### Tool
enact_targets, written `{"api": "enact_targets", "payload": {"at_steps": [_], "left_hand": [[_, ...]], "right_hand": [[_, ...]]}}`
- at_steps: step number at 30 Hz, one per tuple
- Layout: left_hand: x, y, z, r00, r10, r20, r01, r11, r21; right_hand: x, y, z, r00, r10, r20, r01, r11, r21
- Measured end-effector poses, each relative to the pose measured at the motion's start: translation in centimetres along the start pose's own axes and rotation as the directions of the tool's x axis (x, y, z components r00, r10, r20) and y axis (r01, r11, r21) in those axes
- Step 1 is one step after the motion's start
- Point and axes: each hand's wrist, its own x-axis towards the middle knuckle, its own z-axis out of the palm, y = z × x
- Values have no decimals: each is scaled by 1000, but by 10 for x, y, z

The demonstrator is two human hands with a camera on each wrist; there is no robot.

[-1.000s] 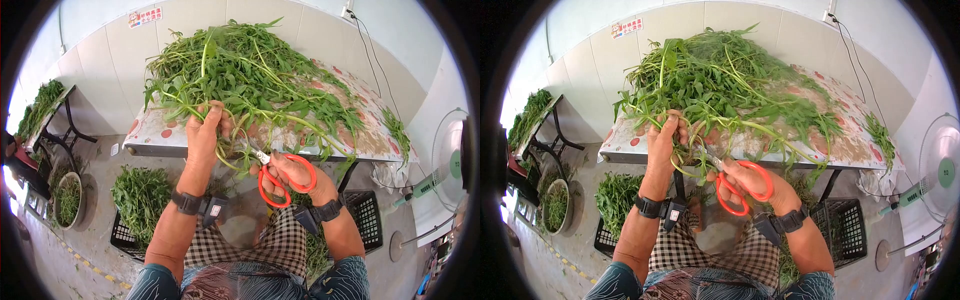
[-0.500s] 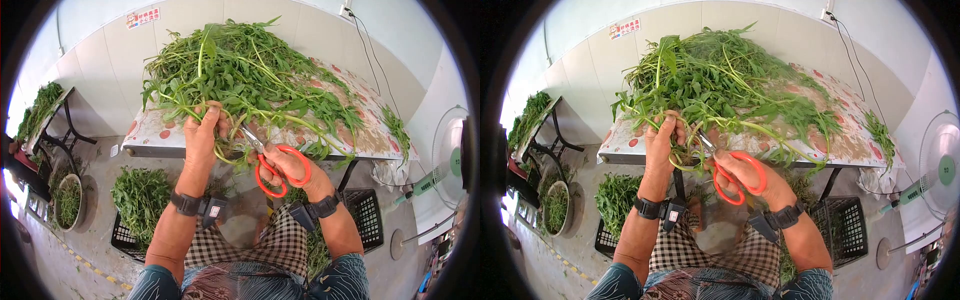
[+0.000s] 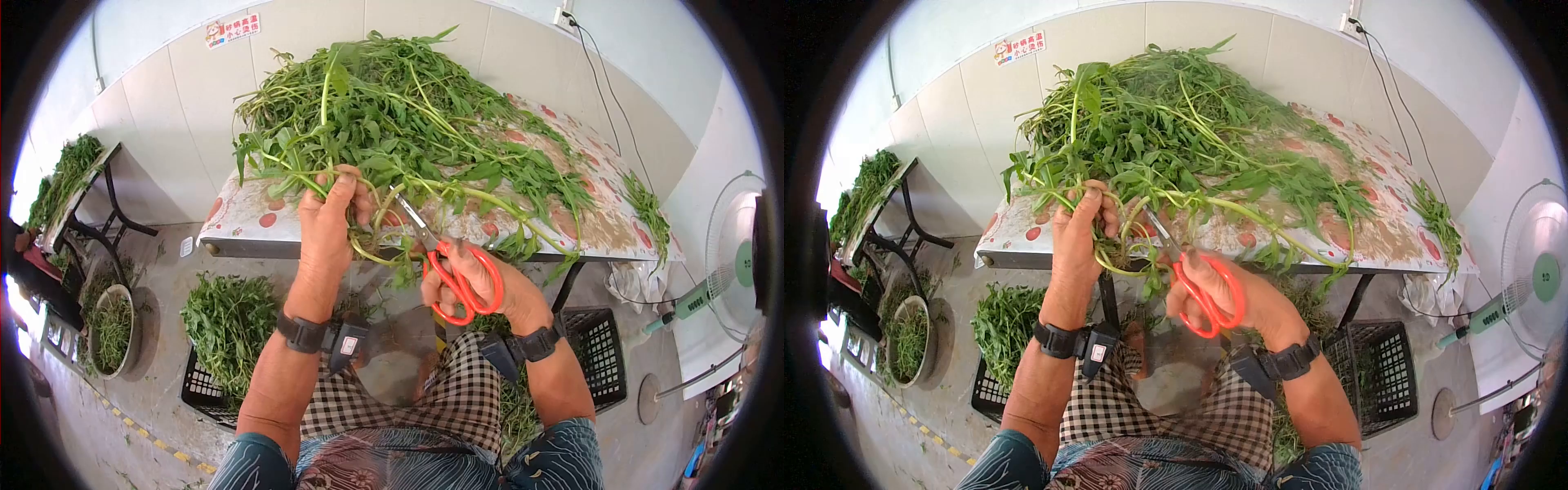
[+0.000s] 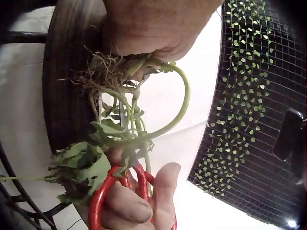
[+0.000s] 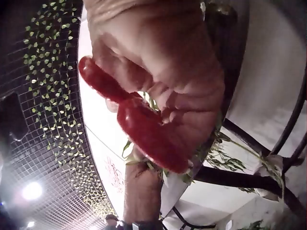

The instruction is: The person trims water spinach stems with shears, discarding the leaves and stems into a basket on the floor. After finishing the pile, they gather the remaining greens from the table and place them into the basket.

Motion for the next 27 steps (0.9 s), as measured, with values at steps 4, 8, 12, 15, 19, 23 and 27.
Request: {"api": "enact_targets", "payload": {"at_steps": [4, 8, 12, 15, 19, 23, 27], "left_hand": [[0, 5, 0, 997, -74, -4, 73, 996, -49], [0, 4, 0, 996, -92, 8, 92, 995, -41], [1, 3, 3, 996, -85, -12, 85, 996, -33], [2, 2, 2, 997, -78, -8, 79, 997, 22], [0, 2, 3, 998, -52, 34, 49, 995, 86], [-1, 6, 2, 994, -106, 28, 103, 991, 86], [-15, 15, 6, 997, -66, 32, 62, 990, 128]], "right_hand": [[-8, -2, 7, 995, 74, 60, -86, 970, 226], [-10, 4, 2, 996, -26, 80, 22, 998, 51], [-24, -9, -1, 995, 79, 60, -72, 991, -116], [-27, -4, -7, 998, 41, 40, -43, 997, 56], [-30, -7, -8, 999, 34, 35, -31, 997, -69], [-43, -12, -15, 998, 21, -60, -25, 997, -69], [-57, -8, -17, 988, -57, -144, 71, 993, 96]]}}
